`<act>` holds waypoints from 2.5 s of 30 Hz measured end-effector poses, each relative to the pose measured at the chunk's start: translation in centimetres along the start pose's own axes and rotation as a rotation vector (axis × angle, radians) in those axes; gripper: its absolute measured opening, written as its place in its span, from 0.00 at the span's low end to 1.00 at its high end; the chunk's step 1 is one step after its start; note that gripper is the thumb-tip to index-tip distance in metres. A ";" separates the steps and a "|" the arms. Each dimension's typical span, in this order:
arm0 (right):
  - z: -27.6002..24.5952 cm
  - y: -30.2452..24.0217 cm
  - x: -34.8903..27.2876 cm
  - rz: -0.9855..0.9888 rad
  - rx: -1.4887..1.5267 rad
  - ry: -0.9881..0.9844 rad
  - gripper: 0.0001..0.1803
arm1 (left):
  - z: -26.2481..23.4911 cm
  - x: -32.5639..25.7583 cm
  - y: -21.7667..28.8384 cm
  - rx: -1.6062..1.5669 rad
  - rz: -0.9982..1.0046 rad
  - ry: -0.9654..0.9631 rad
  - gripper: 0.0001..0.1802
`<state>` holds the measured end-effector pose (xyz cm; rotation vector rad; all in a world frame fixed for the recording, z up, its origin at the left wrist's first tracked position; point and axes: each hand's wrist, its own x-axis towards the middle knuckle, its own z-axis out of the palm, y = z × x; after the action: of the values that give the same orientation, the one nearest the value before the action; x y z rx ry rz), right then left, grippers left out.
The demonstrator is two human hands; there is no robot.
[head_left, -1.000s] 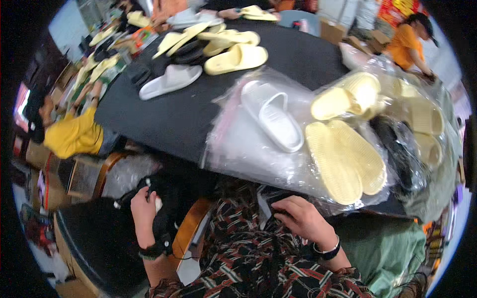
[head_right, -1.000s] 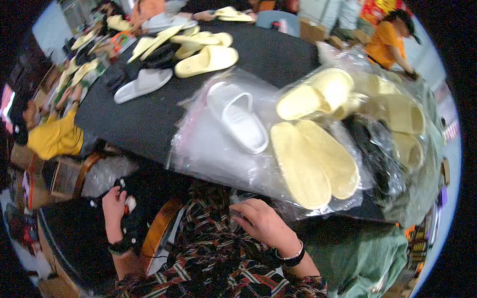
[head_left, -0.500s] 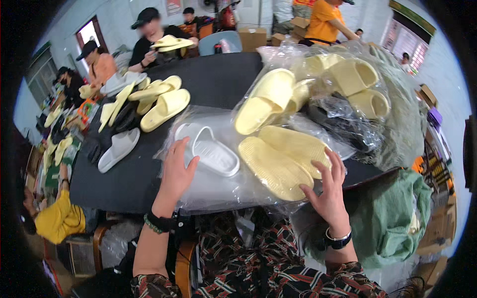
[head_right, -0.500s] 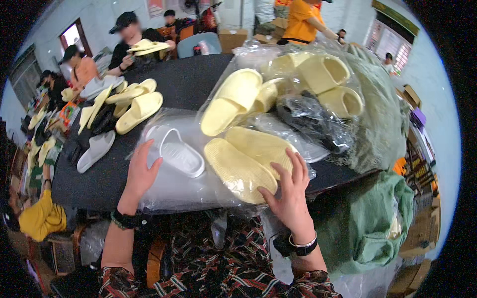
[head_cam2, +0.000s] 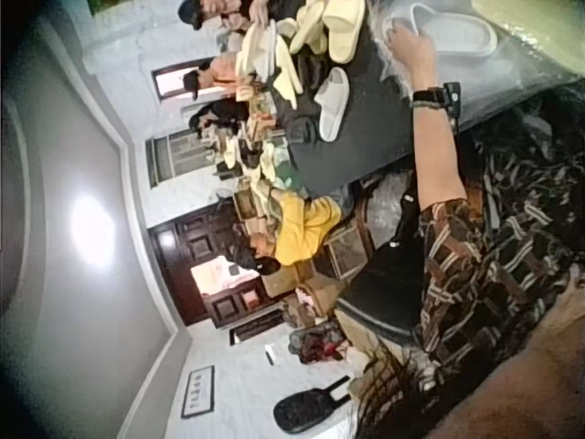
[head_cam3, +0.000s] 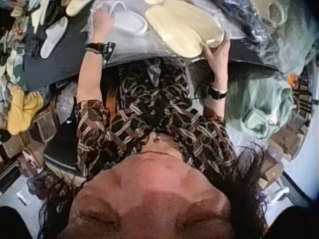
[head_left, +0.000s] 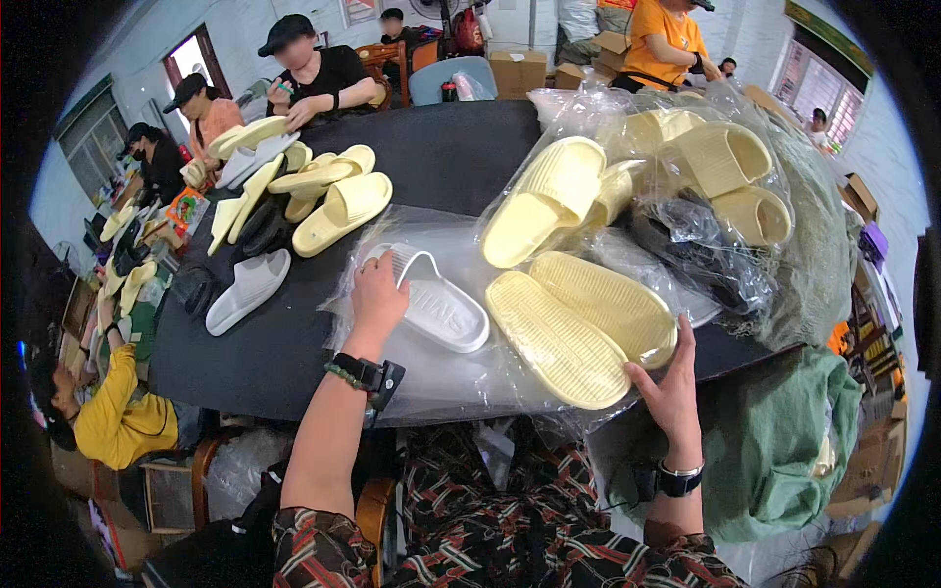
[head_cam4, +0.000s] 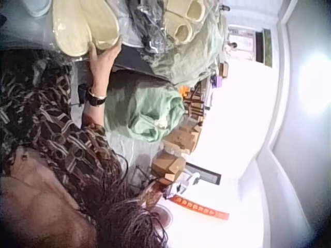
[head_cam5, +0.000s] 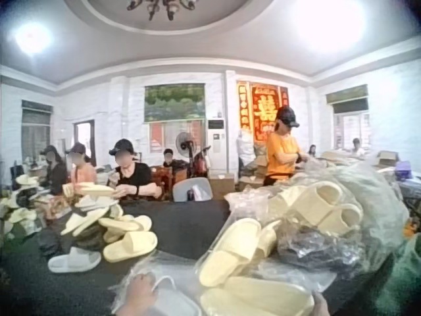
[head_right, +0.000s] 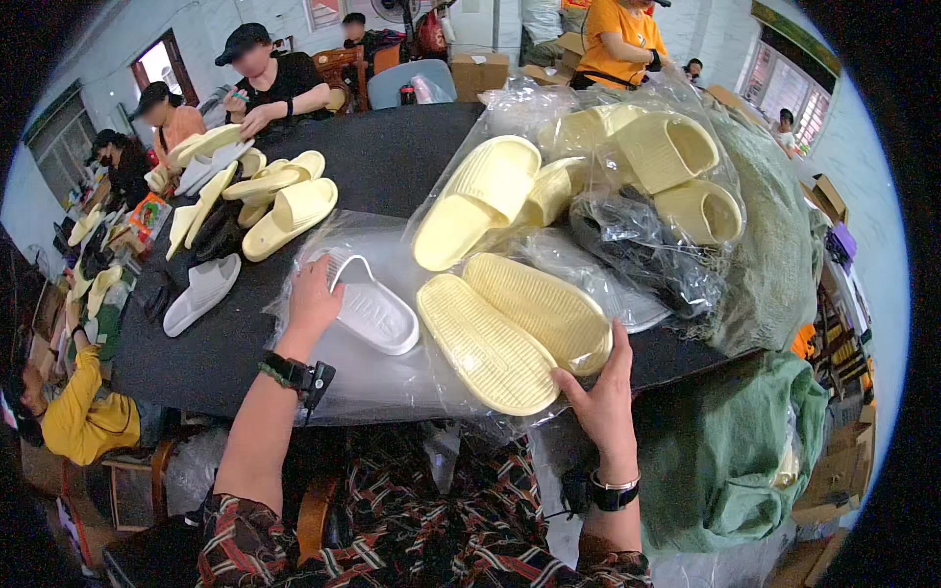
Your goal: The recorder is packing yellow slippers into plastic bags at a communal work table.
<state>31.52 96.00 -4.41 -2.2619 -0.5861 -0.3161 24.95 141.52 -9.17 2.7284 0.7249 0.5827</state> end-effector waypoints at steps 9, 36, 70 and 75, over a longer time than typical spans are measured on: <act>1.5 1.0 0.9 0.360 0.926 -0.164 0.31 | -2.6 -1.8 -0.2 0.087 -0.049 0.131 0.36; 7.3 -5.9 12.5 0.437 1.531 -0.101 0.17 | -15.9 -11.7 -17.4 0.202 -0.616 0.409 0.43; 1.1 -10.8 13.7 0.017 1.600 -0.104 0.27 | -2.2 -10.3 5.9 0.211 0.559 -0.109 0.24; 0.8 -12.0 14.6 -0.279 1.441 -0.052 0.30 | -1.8 -14.4 7.8 0.188 0.524 -0.079 0.26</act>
<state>38.17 108.38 8.22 -0.8031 -0.7891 0.0663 15.97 127.71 -9.41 3.1075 0.0327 0.5248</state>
